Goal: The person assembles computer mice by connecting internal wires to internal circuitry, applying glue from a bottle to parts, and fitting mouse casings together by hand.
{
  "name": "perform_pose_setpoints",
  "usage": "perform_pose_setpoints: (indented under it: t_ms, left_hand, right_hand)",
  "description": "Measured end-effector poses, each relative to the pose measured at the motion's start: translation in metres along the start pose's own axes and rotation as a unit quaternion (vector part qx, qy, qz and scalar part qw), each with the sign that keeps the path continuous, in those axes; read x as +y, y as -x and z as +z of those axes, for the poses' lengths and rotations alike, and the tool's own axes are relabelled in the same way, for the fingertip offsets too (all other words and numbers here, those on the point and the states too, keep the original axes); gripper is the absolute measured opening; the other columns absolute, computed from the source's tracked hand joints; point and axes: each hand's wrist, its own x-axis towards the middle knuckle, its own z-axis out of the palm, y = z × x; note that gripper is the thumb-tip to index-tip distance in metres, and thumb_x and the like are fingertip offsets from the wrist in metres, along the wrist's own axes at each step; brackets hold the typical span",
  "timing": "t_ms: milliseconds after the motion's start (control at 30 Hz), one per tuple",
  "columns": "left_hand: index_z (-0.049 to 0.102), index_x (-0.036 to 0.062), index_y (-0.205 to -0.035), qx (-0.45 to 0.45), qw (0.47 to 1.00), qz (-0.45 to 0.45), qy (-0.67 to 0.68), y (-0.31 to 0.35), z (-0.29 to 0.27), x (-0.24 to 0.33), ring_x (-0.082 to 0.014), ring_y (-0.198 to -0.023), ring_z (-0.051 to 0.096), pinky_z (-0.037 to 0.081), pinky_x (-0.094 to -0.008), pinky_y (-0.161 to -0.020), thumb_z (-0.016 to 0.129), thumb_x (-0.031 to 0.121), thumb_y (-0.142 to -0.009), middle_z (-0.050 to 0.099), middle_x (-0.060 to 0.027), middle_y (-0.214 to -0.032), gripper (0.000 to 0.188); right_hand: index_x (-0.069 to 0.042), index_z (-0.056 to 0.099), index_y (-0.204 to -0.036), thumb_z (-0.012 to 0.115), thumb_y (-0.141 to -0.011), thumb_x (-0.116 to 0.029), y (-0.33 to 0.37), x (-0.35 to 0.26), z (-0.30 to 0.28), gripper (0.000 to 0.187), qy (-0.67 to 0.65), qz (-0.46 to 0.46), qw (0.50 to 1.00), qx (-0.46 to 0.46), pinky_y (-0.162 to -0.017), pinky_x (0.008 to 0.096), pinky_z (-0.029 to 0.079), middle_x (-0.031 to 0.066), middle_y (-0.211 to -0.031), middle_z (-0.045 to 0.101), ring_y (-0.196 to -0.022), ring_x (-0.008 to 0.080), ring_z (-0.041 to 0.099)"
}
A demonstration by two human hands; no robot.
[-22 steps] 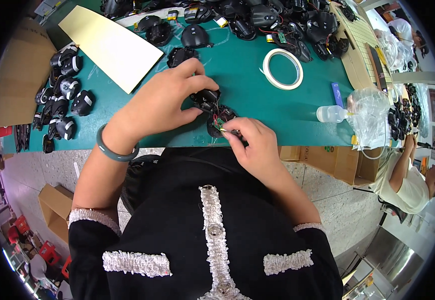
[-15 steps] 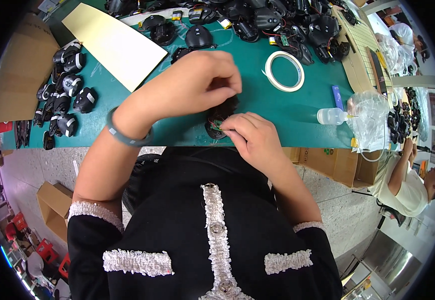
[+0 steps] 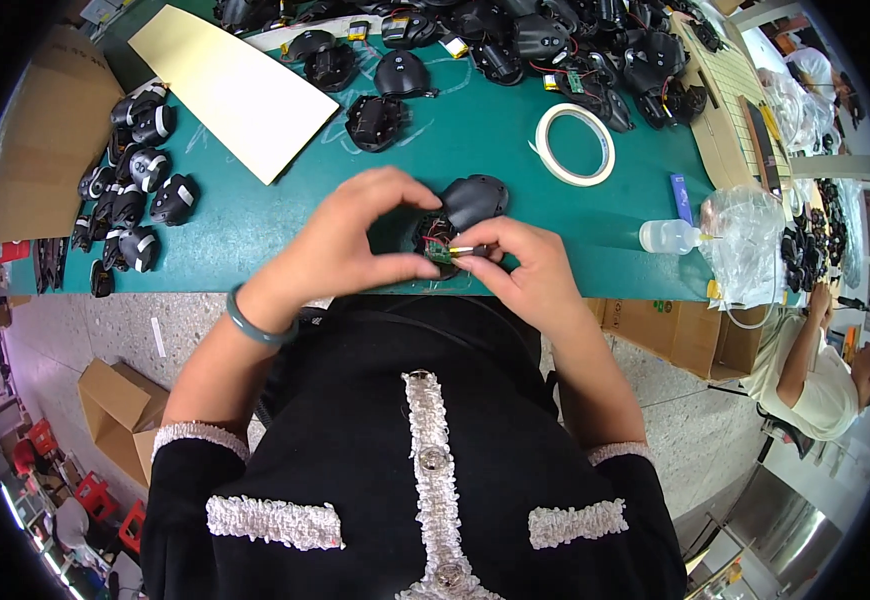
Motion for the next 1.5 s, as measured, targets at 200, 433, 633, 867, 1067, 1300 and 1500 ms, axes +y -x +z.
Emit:
perform_pose_setpoints:
  t_ms: [200, 433, 633, 867, 1067, 1300, 1500]
  left_hand:
    - [0.066, 0.0096, -0.112, 0.046, 0.992, -0.026, -0.111, 0.017, 0.025, 0.007, -0.0310, -0.110, 0.059, 0.041, -0.0408, -0.097, 0.084, 0.014, -0.069, 0.064, -0.0087, -0.118, 0.047]
    - [0.070, 0.0139, -0.099, 0.092, 0.989, -0.018, -0.117, 0.021, 0.034, 0.007, -0.0287, -0.110, 0.058, 0.041, -0.0406, -0.095, 0.077, 0.003, -0.072, 0.063, -0.0075, -0.120, 0.030]
    - [0.071, 0.0145, -0.086, 0.121, 0.986, 0.001, -0.118, 0.026, 0.040, 0.006, -0.0278, -0.108, 0.059, 0.044, -0.0403, -0.091, 0.073, 0.000, -0.072, 0.062, -0.0072, -0.118, 0.020]
    - [0.068, 0.0092, -0.083, 0.120, 0.992, -0.019, -0.028, 0.031, 0.040, 0.000, -0.0303, -0.101, 0.064, 0.055, -0.0372, -0.081, 0.068, -0.007, -0.074, 0.062, -0.0102, -0.116, 0.019]
    - [0.066, 0.0069, -0.081, 0.092, 0.995, 0.025, -0.028, 0.028, 0.028, -0.012, -0.0307, -0.101, 0.064, 0.056, -0.0374, -0.080, 0.066, -0.009, -0.073, 0.063, -0.0111, -0.114, 0.018]
    - [0.065, 0.0107, -0.082, 0.124, 0.984, 0.014, -0.129, 0.028, 0.024, -0.007, -0.0280, -0.105, 0.061, 0.043, -0.0412, -0.096, 0.069, 0.000, -0.075, 0.065, -0.0081, -0.110, 0.014]
    - [0.063, 0.0110, -0.097, 0.162, 0.974, -0.031, -0.153, 0.033, 0.029, 0.007, -0.0271, -0.111, 0.060, 0.037, -0.0436, -0.100, 0.078, 0.016, -0.075, 0.066, -0.0044, -0.107, 0.027]
  right_hand:
    - [0.000, 0.058, -0.107, 0.075, -0.084, 0.002, 0.005, -0.007, -0.005, 0.028, -0.147, 0.092, 0.985, 0.014, -0.069, 0.0215, 0.052, 0.0067, -0.091, 0.071, -0.079, 0.0098, 0.068]
    - [0.001, 0.058, -0.112, 0.066, -0.091, 0.001, 0.012, -0.004, -0.008, 0.022, -0.372, 0.176, 0.911, -0.013, -0.073, 0.0240, 0.057, 0.0097, -0.096, 0.070, -0.082, 0.0121, 0.068]
    - [0.002, 0.060, -0.119, 0.066, -0.091, -0.001, 0.002, -0.016, -0.008, 0.029, -0.321, 0.162, 0.933, -0.003, -0.076, 0.0248, 0.056, 0.0092, -0.097, 0.070, -0.084, 0.0132, 0.069]
    - [-0.005, 0.071, -0.095, 0.079, -0.079, -0.007, -0.019, -0.025, -0.012, 0.018, 0.020, 0.025, 0.999, 0.024, -0.066, 0.0287, 0.053, 0.0060, -0.094, 0.069, -0.076, 0.0157, 0.067]
    - [-0.009, 0.069, -0.091, 0.082, -0.074, -0.019, -0.040, -0.025, -0.017, 0.023, 0.230, -0.186, 0.955, 0.006, -0.087, 0.0411, 0.048, 0.0061, -0.095, 0.069, -0.094, 0.0283, 0.063]
    - [-0.009, 0.068, -0.088, 0.078, -0.079, -0.020, -0.054, -0.024, -0.017, 0.017, 0.226, -0.132, 0.964, -0.052, -0.085, 0.0390, 0.045, 0.0046, -0.090, 0.068, -0.090, 0.0271, 0.063]
    - [-0.008, 0.068, -0.084, 0.079, -0.077, -0.020, -0.047, -0.016, -0.011, 0.017, 0.209, -0.116, 0.970, -0.034, -0.076, 0.0381, 0.045, 0.0042, -0.080, 0.066, -0.077, 0.0260, 0.062]
